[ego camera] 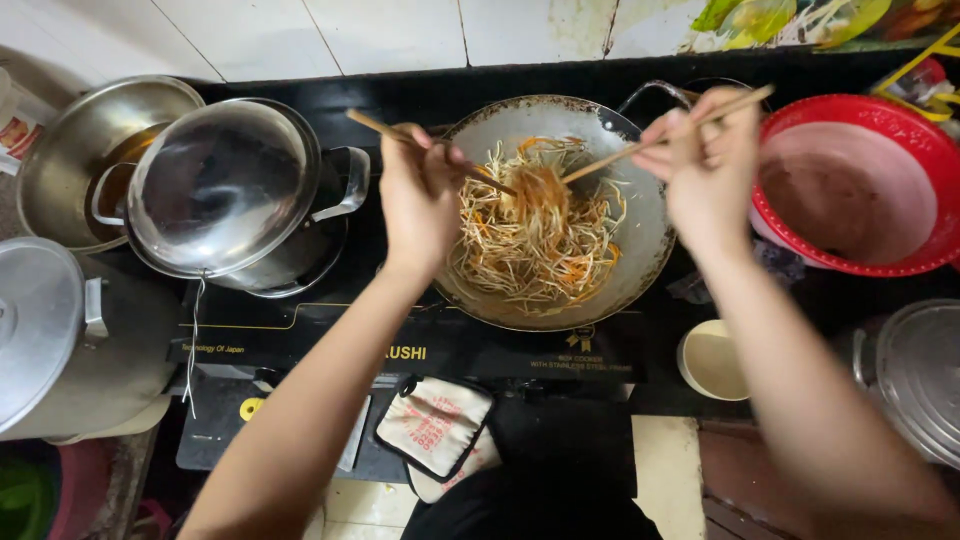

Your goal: Stir-frying noodles and vegetables in a pan and transferring them to a bowl.

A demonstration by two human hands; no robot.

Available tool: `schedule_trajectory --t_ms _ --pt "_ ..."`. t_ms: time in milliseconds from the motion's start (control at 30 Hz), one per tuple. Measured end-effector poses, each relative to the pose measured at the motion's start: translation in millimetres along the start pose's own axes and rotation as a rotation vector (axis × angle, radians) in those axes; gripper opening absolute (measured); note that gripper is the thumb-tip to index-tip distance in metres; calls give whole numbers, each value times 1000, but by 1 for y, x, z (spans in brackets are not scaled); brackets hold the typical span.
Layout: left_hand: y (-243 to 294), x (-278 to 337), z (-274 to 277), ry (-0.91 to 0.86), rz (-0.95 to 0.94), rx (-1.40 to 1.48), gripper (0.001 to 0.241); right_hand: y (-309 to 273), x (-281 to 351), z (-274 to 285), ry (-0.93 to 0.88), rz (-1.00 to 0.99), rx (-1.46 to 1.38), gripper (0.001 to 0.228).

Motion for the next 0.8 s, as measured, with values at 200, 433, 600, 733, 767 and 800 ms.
schedule_trajectory --t_ms 200,433,600,733,767,800 --pt "64 2 15 -153 -78 -716 11 -16 -10 57 -94 36 217 22" --pt "-10 11 17 -38 65 -631 14 26 27 21 -79 -251 112 22" --pt "11 3 -13 -35 -105 -355 16 9 32 -20 -38 -28 -99 18" --pt "43 -13 -4 -41 -211 -537 15 -22 18 8 -48 98 23 18" --pt "43 -15 3 -37 -196 -684 16 -23 16 20 -39 105 144 18" --pt "43 -16 10 -32 -180 -831 18 -23 14 31 -31 113 265 18"
Point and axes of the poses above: each hand's wrist, its own x-axis away from the middle knuckle, its own z-axis out of the back of the hand, y = z × x, the point moved 2 cm from there along -x, towards the middle knuckle, and after that the axes turned 9 degrees about x, right-handed, at the moved point
